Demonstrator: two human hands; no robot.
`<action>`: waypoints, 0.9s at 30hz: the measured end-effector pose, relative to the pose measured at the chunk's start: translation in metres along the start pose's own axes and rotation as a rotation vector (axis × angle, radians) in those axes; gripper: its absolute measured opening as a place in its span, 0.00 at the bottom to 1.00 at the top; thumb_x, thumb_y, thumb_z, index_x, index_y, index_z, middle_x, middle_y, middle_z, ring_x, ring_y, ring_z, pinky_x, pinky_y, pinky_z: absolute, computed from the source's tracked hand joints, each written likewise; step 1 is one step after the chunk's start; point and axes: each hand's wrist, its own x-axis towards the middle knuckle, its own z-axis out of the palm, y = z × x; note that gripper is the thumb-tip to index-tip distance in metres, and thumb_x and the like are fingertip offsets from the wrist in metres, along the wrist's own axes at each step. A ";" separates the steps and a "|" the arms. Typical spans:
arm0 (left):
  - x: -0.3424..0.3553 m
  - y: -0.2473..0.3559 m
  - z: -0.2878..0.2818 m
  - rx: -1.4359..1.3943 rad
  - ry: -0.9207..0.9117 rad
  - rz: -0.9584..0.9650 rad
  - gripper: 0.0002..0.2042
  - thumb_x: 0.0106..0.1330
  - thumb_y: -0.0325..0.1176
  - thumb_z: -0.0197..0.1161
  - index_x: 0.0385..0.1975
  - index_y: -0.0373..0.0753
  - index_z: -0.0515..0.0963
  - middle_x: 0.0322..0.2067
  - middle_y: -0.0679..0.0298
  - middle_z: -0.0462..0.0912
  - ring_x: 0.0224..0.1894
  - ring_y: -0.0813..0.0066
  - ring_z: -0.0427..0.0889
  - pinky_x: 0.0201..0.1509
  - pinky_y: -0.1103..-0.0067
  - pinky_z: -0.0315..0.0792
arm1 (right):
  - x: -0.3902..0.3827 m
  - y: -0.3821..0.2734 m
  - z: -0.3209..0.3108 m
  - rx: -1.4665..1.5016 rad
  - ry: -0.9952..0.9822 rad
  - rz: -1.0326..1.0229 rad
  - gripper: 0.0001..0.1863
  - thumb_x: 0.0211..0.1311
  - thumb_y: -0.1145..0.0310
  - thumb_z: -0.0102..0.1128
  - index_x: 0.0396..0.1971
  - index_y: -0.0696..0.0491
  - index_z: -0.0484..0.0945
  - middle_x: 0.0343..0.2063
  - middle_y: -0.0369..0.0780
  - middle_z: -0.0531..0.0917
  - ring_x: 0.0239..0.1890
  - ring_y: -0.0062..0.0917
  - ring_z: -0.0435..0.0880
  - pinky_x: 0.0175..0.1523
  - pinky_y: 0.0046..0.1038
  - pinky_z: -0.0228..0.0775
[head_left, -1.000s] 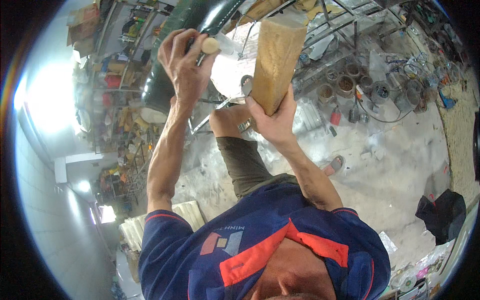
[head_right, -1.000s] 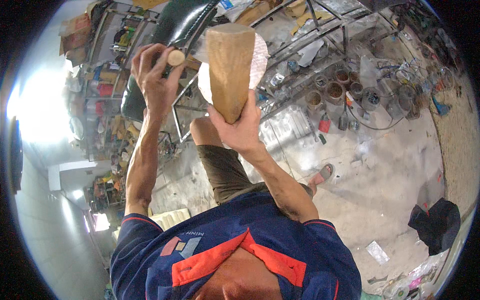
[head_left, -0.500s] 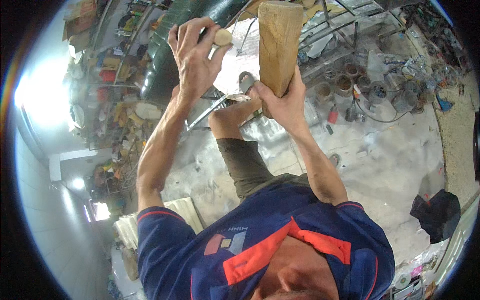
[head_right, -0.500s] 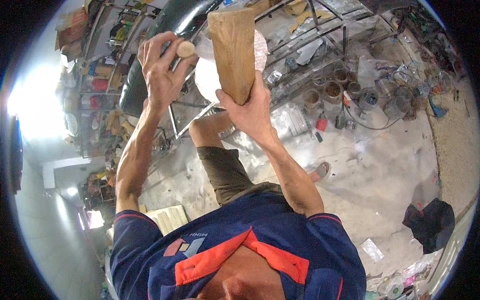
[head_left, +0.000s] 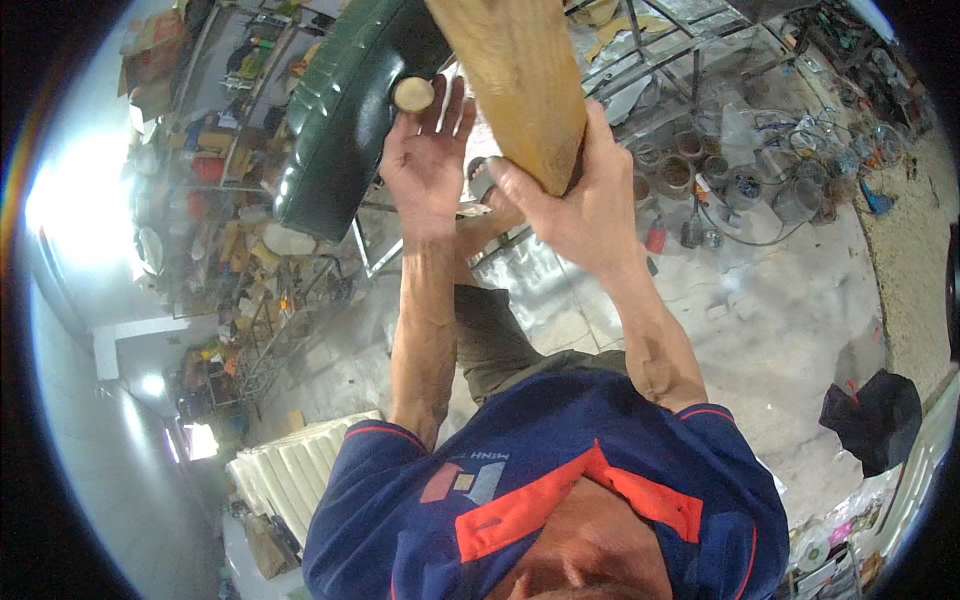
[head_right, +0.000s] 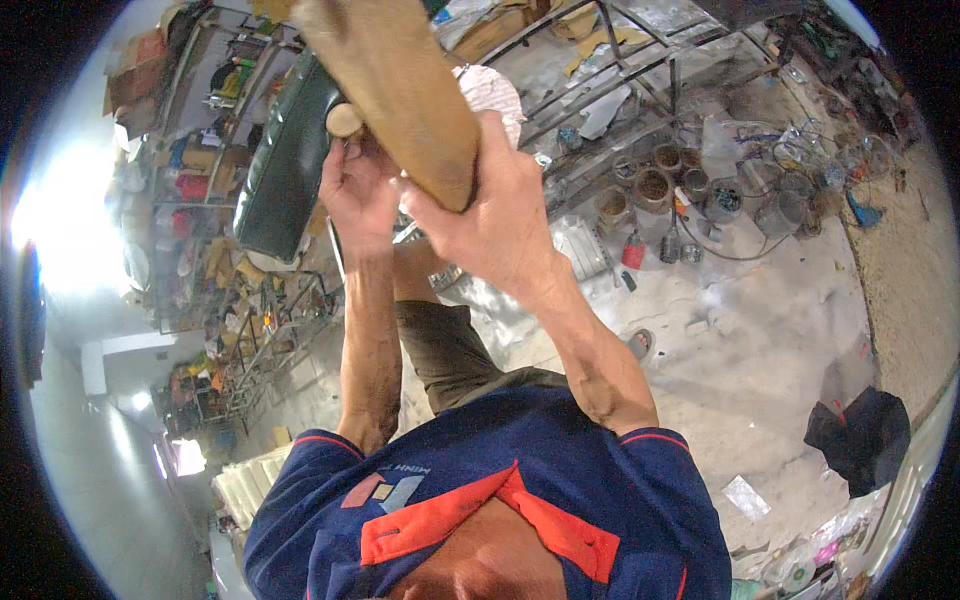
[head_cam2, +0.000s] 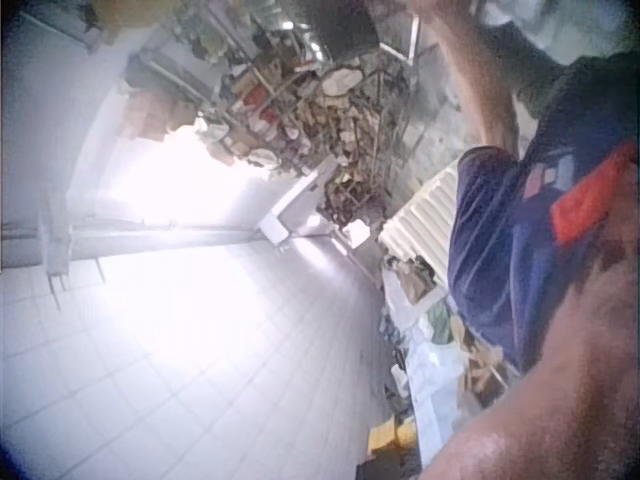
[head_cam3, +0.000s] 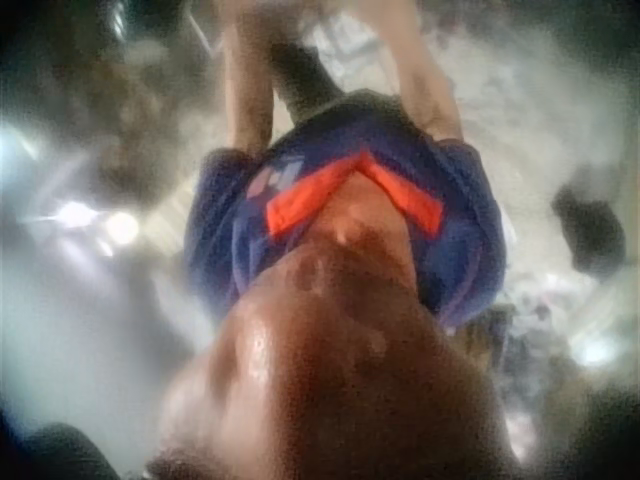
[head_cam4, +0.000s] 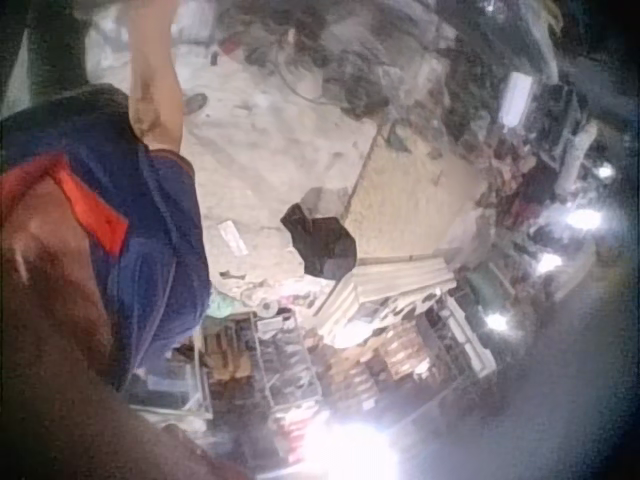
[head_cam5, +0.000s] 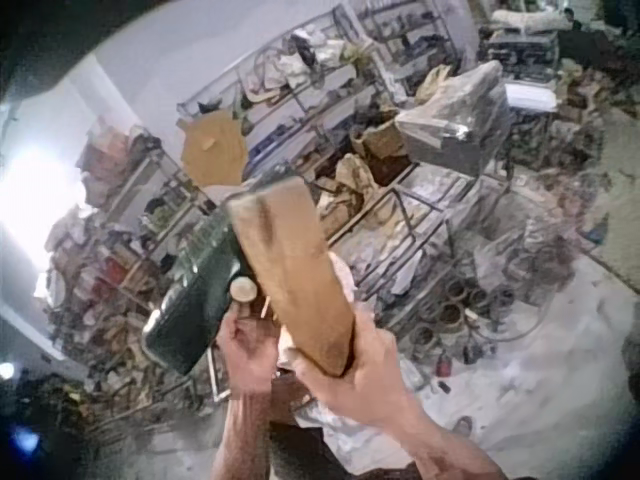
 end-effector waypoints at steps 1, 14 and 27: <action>0.003 -0.001 -0.004 -0.018 0.025 0.019 0.23 0.77 0.37 0.61 0.66 0.30 0.71 0.67 0.42 0.74 0.73 0.43 0.70 0.80 0.48 0.63 | 0.002 -0.012 0.000 -0.001 -0.003 -0.025 0.27 0.57 0.65 0.82 0.49 0.61 0.75 0.35 0.47 0.90 0.36 0.31 0.92 0.44 0.33 0.82; 0.007 -0.013 0.014 -0.037 0.173 0.029 0.44 0.67 0.55 0.75 0.72 0.29 0.64 0.74 0.47 0.67 0.77 0.46 0.62 0.83 0.44 0.51 | 0.030 -0.046 -0.025 -0.154 -0.170 -0.200 0.34 0.56 0.64 0.80 0.55 0.66 0.71 0.35 0.58 0.88 0.41 0.57 0.90 0.46 0.42 0.82; 0.007 -0.018 0.028 -0.065 0.172 0.032 0.40 0.66 0.62 0.73 0.61 0.28 0.73 0.64 0.47 0.76 0.71 0.48 0.71 0.79 0.42 0.60 | 0.075 -0.061 -0.057 -0.736 -0.694 0.165 0.30 0.57 0.57 0.77 0.51 0.65 0.81 0.40 0.58 0.89 0.44 0.45 0.91 0.52 0.41 0.81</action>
